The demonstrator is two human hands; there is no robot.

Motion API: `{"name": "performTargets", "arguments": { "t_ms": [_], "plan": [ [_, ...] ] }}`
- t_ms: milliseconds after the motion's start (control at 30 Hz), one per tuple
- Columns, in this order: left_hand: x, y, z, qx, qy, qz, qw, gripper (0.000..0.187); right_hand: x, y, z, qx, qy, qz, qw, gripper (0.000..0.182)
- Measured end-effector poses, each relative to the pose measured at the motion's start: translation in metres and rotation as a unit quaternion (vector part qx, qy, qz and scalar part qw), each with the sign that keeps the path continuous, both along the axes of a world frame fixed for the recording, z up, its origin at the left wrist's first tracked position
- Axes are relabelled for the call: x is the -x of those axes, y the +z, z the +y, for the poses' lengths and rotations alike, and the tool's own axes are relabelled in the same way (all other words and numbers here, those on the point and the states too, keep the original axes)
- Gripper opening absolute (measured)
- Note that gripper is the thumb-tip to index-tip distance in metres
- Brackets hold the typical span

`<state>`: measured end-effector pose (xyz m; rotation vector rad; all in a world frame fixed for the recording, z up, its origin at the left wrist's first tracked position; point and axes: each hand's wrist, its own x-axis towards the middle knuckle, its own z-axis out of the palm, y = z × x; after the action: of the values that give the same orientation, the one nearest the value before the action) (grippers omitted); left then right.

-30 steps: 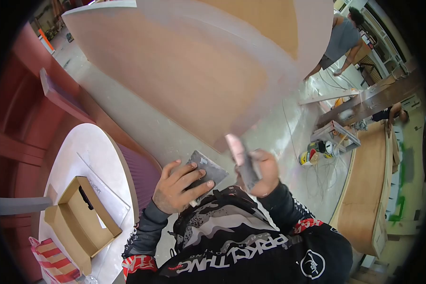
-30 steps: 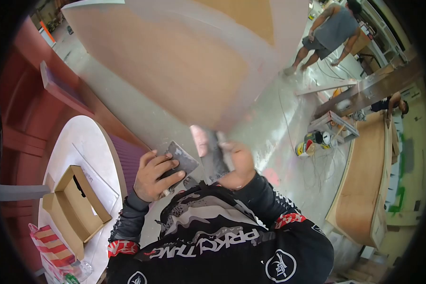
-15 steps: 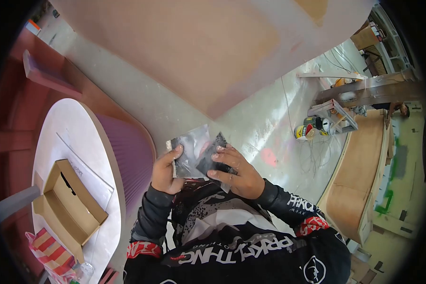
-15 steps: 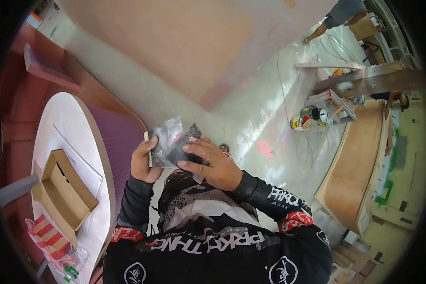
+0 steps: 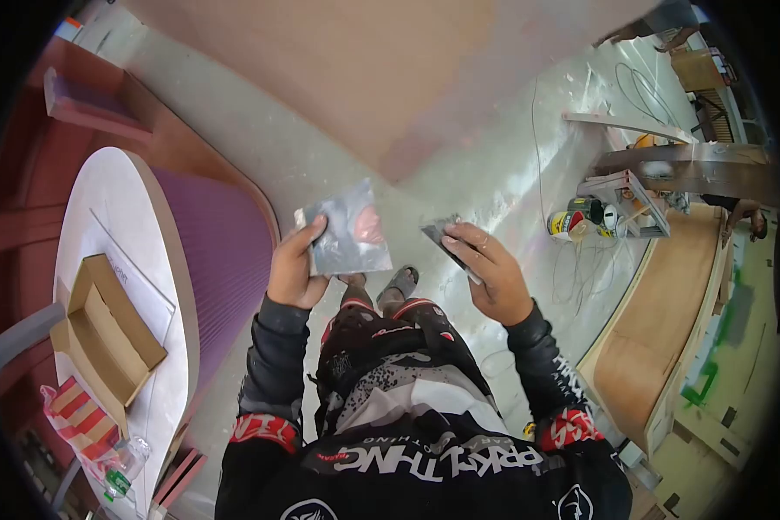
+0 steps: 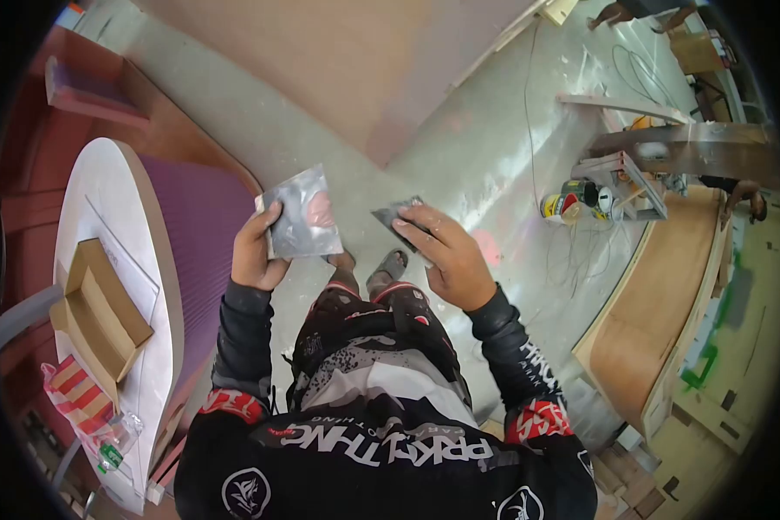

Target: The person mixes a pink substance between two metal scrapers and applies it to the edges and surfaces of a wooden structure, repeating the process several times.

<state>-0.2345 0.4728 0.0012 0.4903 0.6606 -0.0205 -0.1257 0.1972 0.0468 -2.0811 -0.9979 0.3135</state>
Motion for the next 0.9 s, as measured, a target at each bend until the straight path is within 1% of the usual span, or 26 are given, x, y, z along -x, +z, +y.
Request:
{"name": "performTargets", "arguments": {
  "t_ms": [33,67,100,167,200,233,267,300,333,367,400,433,467,500,533,567,600,633,667,700,733,767,800,833,867,900],
  "plan": [
    [-0.005,0.000,-0.004,-0.026,-0.050,-0.015,0.998,0.029,-0.005,0.013,-0.003,0.005,0.058,-0.065,0.996,0.058],
    [-0.012,0.012,-0.012,-0.037,-0.066,-0.028,0.997,0.028,-0.010,0.026,-0.005,0.010,0.116,-0.134,0.984,0.054],
    [-0.017,0.020,-0.018,-0.039,-0.068,-0.034,0.996,0.028,-0.013,0.040,-0.007,0.009,0.113,-0.139,0.984,0.054],
    [-0.025,0.029,-0.029,-0.064,-0.106,-0.044,0.991,0.027,-0.016,0.058,-0.010,0.029,0.180,-0.212,0.960,0.047],
    [-0.027,0.032,-0.035,-0.064,-0.107,-0.046,0.991,0.027,-0.018,0.060,-0.012,0.040,0.200,-0.244,0.948,0.044],
    [-0.029,0.035,-0.039,-0.068,-0.131,-0.040,0.988,0.025,-0.016,0.058,-0.015,0.041,0.200,-0.245,0.948,0.044],
    [-0.030,0.034,-0.040,-0.072,-0.155,-0.036,0.985,0.025,-0.015,0.057,-0.014,0.059,0.227,-0.257,0.937,0.043],
    [-0.032,0.031,-0.041,-0.074,-0.154,-0.043,0.984,0.025,-0.017,0.056,-0.012,0.077,0.253,-0.273,0.925,0.042],
    [-0.032,0.026,-0.041,-0.098,-0.187,-0.048,0.976,0.024,-0.015,0.051,-0.011,0.094,0.274,-0.267,0.919,0.042],
    [-0.033,0.020,-0.041,-0.121,-0.220,-0.051,0.967,0.024,-0.013,0.044,-0.012,0.096,0.273,-0.275,0.917,0.042],
    [-0.036,0.015,-0.037,-0.155,-0.239,-0.070,0.956,0.024,-0.012,0.037,-0.013,0.109,0.278,-0.243,0.923,0.044],
    [-0.038,0.006,-0.030,-0.160,-0.238,-0.079,0.955,0.024,-0.015,0.028,-0.011,0.122,0.282,-0.213,0.927,0.046],
    [-0.040,-0.006,-0.019,-0.121,-0.203,-0.074,0.969,0.025,-0.020,0.025,-0.010,0.111,0.278,-0.170,0.939,0.053],
    [-0.043,-0.021,-0.008,-0.082,-0.170,-0.070,0.979,0.028,-0.028,0.015,-0.011,0.112,0.272,-0.182,0.938,0.053],
    [-0.045,-0.047,0.006,-0.009,-0.086,-0.083,0.993,0.030,-0.036,-0.004,-0.012,0.051,0.251,-0.034,0.966,0.054],
    [-0.050,-0.070,0.016,-0.017,-0.096,-0.102,0.990,0.030,-0.044,-0.027,-0.014,-0.016,0.223,0.109,0.969,0.055],
    [-0.053,-0.093,0.025,-0.042,-0.043,-0.121,0.991,0.030,-0.050,-0.062,-0.017,-0.084,0.191,0.134,0.969,0.058],
    [-0.056,-0.122,0.031,-0.061,0.014,-0.145,0.987,0.029,-0.044,-0.098,-0.014,-0.083,0.185,0.108,0.973,0.058],
    [-0.060,-0.162,0.030,-0.054,0.020,-0.170,0.984,0.030,-0.034,-0.134,-0.015,-0.196,0.019,0.221,0.955,0.056],
    [-0.064,-0.207,0.026,-0.045,0.025,-0.196,0.979,0.031,-0.035,-0.167,-0.013,-0.308,-0.141,0.321,0.884,0.055],
    [-0.071,-0.264,0.023,0.036,0.007,-0.180,0.983,0.032,-0.045,-0.192,-0.007,-0.313,-0.139,0.291,0.893,0.055],
    [-0.076,-0.327,0.020,0.114,-0.018,-0.156,0.981,0.032,-0.047,-0.212,0.000,-0.351,-0.216,0.224,0.883,0.053],
    [-0.080,-0.387,0.012,0.141,-0.045,-0.165,0.975,0.033,-0.043,-0.229,0.007,-0.390,-0.292,0.156,0.859,0.051],
    [-0.083,-0.440,0.001,0.167,-0.075,-0.174,0.967,0.034,-0.037,-0.226,0.007,-0.306,-0.349,0.086,0.881,0.044],
    [-0.085,-0.486,-0.009,0.179,-0.105,-0.173,0.963,0.035,-0.034,-0.223,0.015,-0.269,-0.368,0.005,0.890,0.037],
    [-0.085,-0.528,-0.019,0.189,-0.134,-0.173,0.957,0.036,-0.026,-0.221,0.030,-0.256,-0.404,-0.097,0.873,0.059]
  ]
}}
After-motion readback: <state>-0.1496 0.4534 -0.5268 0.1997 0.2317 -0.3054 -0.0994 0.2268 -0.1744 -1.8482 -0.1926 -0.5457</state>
